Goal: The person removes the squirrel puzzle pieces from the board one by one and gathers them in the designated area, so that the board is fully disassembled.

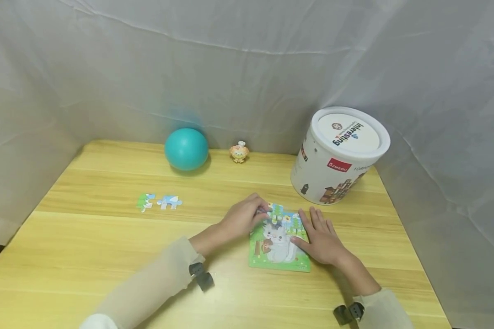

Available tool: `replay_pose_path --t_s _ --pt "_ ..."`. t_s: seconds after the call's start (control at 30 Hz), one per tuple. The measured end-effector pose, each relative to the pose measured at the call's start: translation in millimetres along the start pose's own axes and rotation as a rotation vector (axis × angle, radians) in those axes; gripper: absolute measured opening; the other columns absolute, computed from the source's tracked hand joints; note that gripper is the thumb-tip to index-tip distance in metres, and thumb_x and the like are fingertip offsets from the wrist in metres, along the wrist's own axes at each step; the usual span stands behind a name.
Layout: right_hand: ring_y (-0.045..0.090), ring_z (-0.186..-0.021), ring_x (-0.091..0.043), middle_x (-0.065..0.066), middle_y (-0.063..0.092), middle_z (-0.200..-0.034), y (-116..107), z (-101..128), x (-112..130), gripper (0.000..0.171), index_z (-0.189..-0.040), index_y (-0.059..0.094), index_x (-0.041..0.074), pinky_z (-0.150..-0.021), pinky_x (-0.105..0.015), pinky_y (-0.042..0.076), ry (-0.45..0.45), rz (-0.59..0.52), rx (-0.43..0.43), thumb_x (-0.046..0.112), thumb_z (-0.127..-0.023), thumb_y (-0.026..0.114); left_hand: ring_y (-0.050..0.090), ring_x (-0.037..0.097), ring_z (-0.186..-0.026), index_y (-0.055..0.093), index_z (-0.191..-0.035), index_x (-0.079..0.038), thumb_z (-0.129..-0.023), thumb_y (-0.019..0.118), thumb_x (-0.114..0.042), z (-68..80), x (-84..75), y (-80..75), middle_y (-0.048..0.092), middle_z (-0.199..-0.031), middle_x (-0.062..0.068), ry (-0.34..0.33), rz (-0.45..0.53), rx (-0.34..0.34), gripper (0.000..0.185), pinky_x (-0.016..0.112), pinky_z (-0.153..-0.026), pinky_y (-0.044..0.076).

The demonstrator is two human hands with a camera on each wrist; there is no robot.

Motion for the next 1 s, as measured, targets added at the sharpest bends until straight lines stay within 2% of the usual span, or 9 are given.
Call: replay_pose_path --t_s 0.23,0.4,0.6,0.83,1.0 --pt "-0.008 -0.152 -0.048 -0.030 -0.004 -0.165 -1.5 2.8 3.7 0.090 -0.164 0.008 0.010 -0.117 -0.067 -0.005 -0.031 -0.021 -0.029 0.059 -0.101 0.051 0.064 0.013 -0.097 0.070 -0.112 -0.009 -0.099 0.067 -0.026 15.1 17.3 -16.4 0.062 -0.109 0.001 -0.023 0.046 -0.028 0.021 0.021 -0.085 0.053" --pt "-0.003 -0.151 -0.051 -0.034 0.001 -0.164 -7.1 6.7 13.5 0.087 -0.163 0.015 0.005 -0.116 -0.069 -0.002 -0.044 -0.037 -0.064 0.052 -0.102 0.055 0.064 0.014 -0.096 0.069 -0.110 -0.008 -0.098 0.069 -0.025 25.6 33.3 -30.1 0.062 -0.109 0.001 -0.056 0.069 -0.047 0.020 0.023 -0.083 0.054" --pt "-0.002 -0.151 -0.052 -0.034 0.000 -0.164 -12.6 7.3 19.8 0.087 -0.162 0.016 0.002 -0.116 -0.070 0.000 -0.009 -0.013 -0.023 0.051 -0.102 0.056 0.064 0.015 -0.093 0.069 -0.108 -0.007 -0.096 0.071 -0.023 41.0 54.1 -48.3 0.061 -0.104 0.001 -0.092 0.083 -0.085 0.021 0.026 -0.083 0.055" --pt "-0.002 -0.150 -0.053 -0.035 0.001 -0.163 -10.3 7.8 14.7 0.086 -0.162 0.016 0.003 -0.115 -0.070 -0.001 -0.042 -0.030 -0.061 0.049 -0.102 0.057 0.064 0.019 -0.094 0.068 -0.107 -0.005 -0.097 0.070 -0.019 55.2 75.9 -71.8 0.061 -0.104 0.004 -0.135 0.063 -0.116 0.018 0.030 -0.084 0.056" --pt "-0.002 -0.150 -0.053 -0.036 0.002 -0.163 -6.5 6.9 10.7 0.086 -0.162 0.017 0.005 -0.115 -0.070 -0.003 -0.071 -0.060 -0.085 0.050 -0.101 0.057 0.062 0.019 -0.091 0.068 -0.105 -0.005 -0.096 0.071 -0.018 67.4 90.9 -83.8 0.061 -0.101 0.005 -0.187 0.042 -0.099 0.016 0.032 -0.081 0.056"
Point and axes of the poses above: each hand's wrist, its own z-axis away from the middle knuckle, its own y-axis out of the palm, x = y × z, the point moved 2 cm from there along -z, towards the middle knuckle
